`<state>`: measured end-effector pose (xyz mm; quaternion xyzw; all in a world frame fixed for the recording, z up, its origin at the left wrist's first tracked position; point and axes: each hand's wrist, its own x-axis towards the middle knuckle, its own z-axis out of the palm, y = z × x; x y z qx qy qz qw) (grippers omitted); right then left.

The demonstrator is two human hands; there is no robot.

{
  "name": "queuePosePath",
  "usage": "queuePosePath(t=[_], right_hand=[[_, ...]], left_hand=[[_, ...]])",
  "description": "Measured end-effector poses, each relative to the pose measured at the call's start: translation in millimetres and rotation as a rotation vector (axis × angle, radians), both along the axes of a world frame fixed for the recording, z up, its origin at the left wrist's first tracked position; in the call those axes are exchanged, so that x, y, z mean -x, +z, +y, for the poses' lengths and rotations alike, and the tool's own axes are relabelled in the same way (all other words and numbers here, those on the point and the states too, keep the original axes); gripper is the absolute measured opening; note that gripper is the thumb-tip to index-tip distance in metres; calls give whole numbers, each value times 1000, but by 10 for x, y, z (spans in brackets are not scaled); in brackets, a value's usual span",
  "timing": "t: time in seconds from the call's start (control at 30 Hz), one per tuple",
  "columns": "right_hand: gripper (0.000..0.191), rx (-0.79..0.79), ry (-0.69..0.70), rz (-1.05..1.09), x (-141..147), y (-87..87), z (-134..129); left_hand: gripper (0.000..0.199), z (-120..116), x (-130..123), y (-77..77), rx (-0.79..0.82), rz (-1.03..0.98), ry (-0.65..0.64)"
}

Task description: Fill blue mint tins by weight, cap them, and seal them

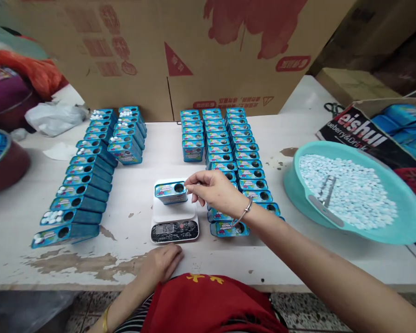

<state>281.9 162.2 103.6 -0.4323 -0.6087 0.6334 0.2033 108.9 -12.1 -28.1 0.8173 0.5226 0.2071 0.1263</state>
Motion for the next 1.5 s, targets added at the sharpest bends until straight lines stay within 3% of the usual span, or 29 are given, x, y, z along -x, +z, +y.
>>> queuePosePath(t=[0.1,0.23,0.33,0.43,0.53,0.6,0.7,0.77,0.9,1.07,1.17,1.33,1.4,1.5], right_hand=[[17,5,-31,14,-11,8,3],[25,-23,-50,73,-9,34,14],[31,-43,-73,92,-46,25,15],[33,-66,-93,81,-117,-2,9],[31,-75,-82,48,-177,-24,-3],[32,-87,-68,32,-189,-31,-8],[37,-119,-50,26,-168,-44,-6],[38,-145,-44,29,-147,-58,0],[38,-172,-35,31,-125,-89,1],[39,-167,-18,-2,-112,-64,-28],[39,-158,-10,-2,-93,-36,-45],[39,-129,-13,-5,-87,-19,-69],[37,-135,-10,0,-113,-18,-76],[33,-132,-24,10,-178,-23,-78]], left_hand=[[11,222,48,347,-34,-184,51],[10,777,45,748,-234,-278,163],[17,1104,27,864,-267,-223,159],[21,1147,101,915,-257,-221,196],[18,952,319,897,-320,-282,377],[19,760,515,781,-310,-318,566],[26,444,780,438,-141,-379,800],[29,249,891,181,3,-377,850],[26,7,939,-119,71,-257,787],[25,14,879,-117,31,-234,768],[34,197,803,0,-50,-286,715],[90,779,625,257,-97,-314,359],[92,977,596,298,-12,-375,259],[76,1118,611,313,95,-427,212]])
